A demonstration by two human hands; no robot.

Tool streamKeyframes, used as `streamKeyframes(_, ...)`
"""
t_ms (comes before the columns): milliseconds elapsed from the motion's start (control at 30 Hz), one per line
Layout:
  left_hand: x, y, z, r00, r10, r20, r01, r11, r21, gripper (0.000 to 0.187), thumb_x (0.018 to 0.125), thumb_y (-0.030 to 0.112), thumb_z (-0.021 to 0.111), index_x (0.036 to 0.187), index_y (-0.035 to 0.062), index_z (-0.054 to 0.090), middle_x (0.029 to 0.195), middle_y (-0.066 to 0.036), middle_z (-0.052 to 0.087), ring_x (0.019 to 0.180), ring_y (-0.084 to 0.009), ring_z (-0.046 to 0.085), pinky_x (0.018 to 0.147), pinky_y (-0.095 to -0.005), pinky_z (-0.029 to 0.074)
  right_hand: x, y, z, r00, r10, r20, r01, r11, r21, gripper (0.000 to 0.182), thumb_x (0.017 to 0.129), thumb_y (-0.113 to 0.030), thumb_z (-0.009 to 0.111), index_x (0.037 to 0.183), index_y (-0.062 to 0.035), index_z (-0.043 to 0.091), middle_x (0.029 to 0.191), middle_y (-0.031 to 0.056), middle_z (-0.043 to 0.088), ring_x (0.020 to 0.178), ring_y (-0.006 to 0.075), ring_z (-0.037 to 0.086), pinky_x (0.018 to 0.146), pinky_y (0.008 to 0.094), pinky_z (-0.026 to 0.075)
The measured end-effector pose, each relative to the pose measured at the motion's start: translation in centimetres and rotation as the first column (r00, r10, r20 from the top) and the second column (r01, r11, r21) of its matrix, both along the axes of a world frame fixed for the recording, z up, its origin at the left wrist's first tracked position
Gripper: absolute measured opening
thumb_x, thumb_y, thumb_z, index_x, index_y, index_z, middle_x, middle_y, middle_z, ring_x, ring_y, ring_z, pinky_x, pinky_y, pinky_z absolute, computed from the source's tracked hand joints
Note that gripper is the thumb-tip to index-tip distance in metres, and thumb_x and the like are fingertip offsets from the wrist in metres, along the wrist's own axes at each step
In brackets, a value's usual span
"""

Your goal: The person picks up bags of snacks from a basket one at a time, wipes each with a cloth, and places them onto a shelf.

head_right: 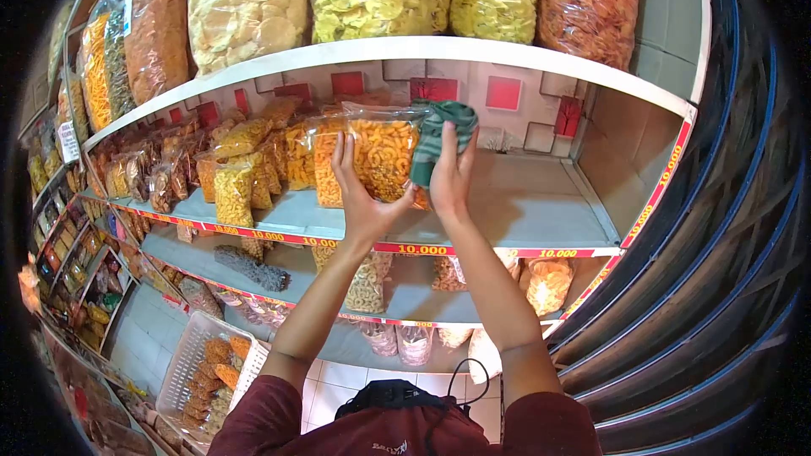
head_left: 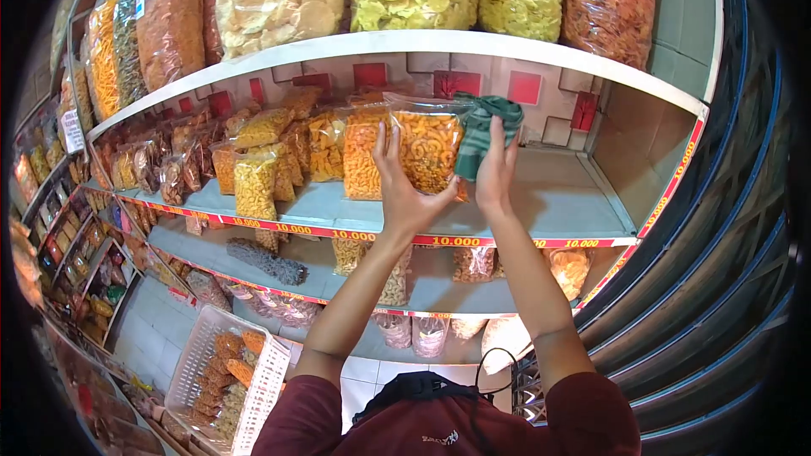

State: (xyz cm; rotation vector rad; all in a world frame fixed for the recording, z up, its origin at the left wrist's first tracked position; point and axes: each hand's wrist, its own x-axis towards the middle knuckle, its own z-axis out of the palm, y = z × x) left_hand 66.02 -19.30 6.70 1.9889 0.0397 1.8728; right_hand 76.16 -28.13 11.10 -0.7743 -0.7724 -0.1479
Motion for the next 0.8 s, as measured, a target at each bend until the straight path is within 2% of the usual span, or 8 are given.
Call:
streamKeyframes(100,-0.7,-0.5,0.4,0.995,0.088,-0.055,-0.086,0.995,0.04,0.116,0.063,0.027,0.09,0.154,0.0059,0.022,0.156,-0.027,0.021,0.143,-0.0449,0.028,0.116,-0.053,0.029,0.3,0.8,-2.7,0.986,0.03,0.167,-0.006,0.99,-0.14,0.032,0.097,-0.028,0.067,0.118,-0.0064,0.057,0.104,0.0009,0.062,0.093,0.01,0.057,0.083,0.0283,0.047)
streamKeyframes(233,-2.4,-1.1,1.9,0.955,0.1,-0.278,-0.053,0.984,0.171,0.114,0.068,0.026,0.091,0.155,0.006,0.02,0.156,-0.025,0.024,0.142,-0.0412,0.033,0.114,-0.0507,0.034,1.6,0.0,-3.7,0.968,0.206,-0.145,-0.244,0.912,-0.331,0.032,0.091,-0.026,0.074,0.115,-0.0084,0.061,0.1,-0.0012,0.063,0.091,0.0078,0.057,0.082,0.0263,0.046)
streamKeyframes(333,-1.9,0.2,1.8,0.88,-0.444,-0.167,0.429,0.895,-0.123,0.108,0.072,0.028,0.089,0.154,0.0046,0.024,0.156,-0.024,0.021,0.141,-0.038,0.035,0.111,-0.0472,0.038,2.0,-0.2,-2.6,0.985,0.13,-0.113,-0.145,0.98,-0.139,0.031,0.091,-0.025,0.075,0.113,-0.0074,0.063,0.1,-0.0016,0.065,0.091,0.0087,0.058,0.086,0.0259,0.046)
streamKeyframes(467,-1.1,1.8,0.9,0.669,-0.733,-0.12,0.56,0.604,-0.567,0.075,0.089,0.025,0.078,0.148,0.0018,0.036,0.142,-0.016,0.049,0.128,-0.0215,0.051,0.108,-0.0352,0.041,1.0,-1.4,-1.6,0.993,0.12,-0.023,-0.122,0.979,-0.161,0.032,0.089,-0.019,0.076,0.114,-0.0064,0.063,0.105,-0.0017,0.065,0.098,0.0082,0.057,0.089,0.0291,0.046)
streamKeyframes(533,-0.6,2.3,0.1,0.556,-0.83,-0.04,0.56,0.409,-0.721,0.055,0.098,0.03,0.065,0.142,0.0033,0.044,0.129,-0.009,0.059,0.119,-0.0168,0.057,0.103,-0.033,0.046,2.0,-1.0,-1.9,0.987,-0.094,0.133,0.119,0.973,-0.197,0.037,0.087,-0.014,0.076,0.118,-0.0037,0.06,0.114,0.0053,0.064,0.103,0.0148,0.059,0.091,0.0308,0.046)
streamKeyframes(600,0.0,2.5,-0.6,0.52,-0.851,0.069,0.57,0.286,-0.77,0.049,0.102,0.036,0.058,0.138,0.005,0.048,0.124,-0.007,0.062,0.112,-0.0182,0.062,0.095,-0.0337,0.053,1.9,-1.0,-1.8,0.897,-0.348,0.271,0.384,0.919,-0.089,0.04,0.085,-0.012,0.076,0.119,-0.0025,0.059,0.12,0.0118,0.061,0.108,0.0215,0.06,0.094,0.0317,0.046)
streamKeyframes(633,0.0,2.2,-0.6,0.54,-0.836,0.091,0.555,0.273,-0.785,0.049,0.102,0.035,0.057,0.139,0.005,0.048,0.125,-0.007,0.061,0.114,-0.0174,0.061,0.096,-0.033,0.051,2.2,-1.4,-1.5,0.665,-0.543,0.513,0.603,0.795,0.061,0.05,0.08,-0.013,0.077,0.125,-0.006,0.058,0.136,0.0171,0.053,0.125,0.0316,0.053,0.104,0.0395,0.042)
streamKeyframes(800,0.0,1.8,-1.3,0.579,-0.801,0.152,0.598,0.291,-0.746,0.039,0.102,0.023,0.053,0.138,0.006,0.052,0.125,-0.007,0.063,0.114,-0.0163,0.061,0.096,-0.0318,0.051,-1.3,-3.5,-4.5,0.34,-0.123,0.932,0.68,0.717,-0.154,0.067,0.068,-0.022,0.085,0.129,-0.0173,0.059,0.151,0.0071,0.044,0.143,0.0318,0.036,0.117,0.0542,0.025)
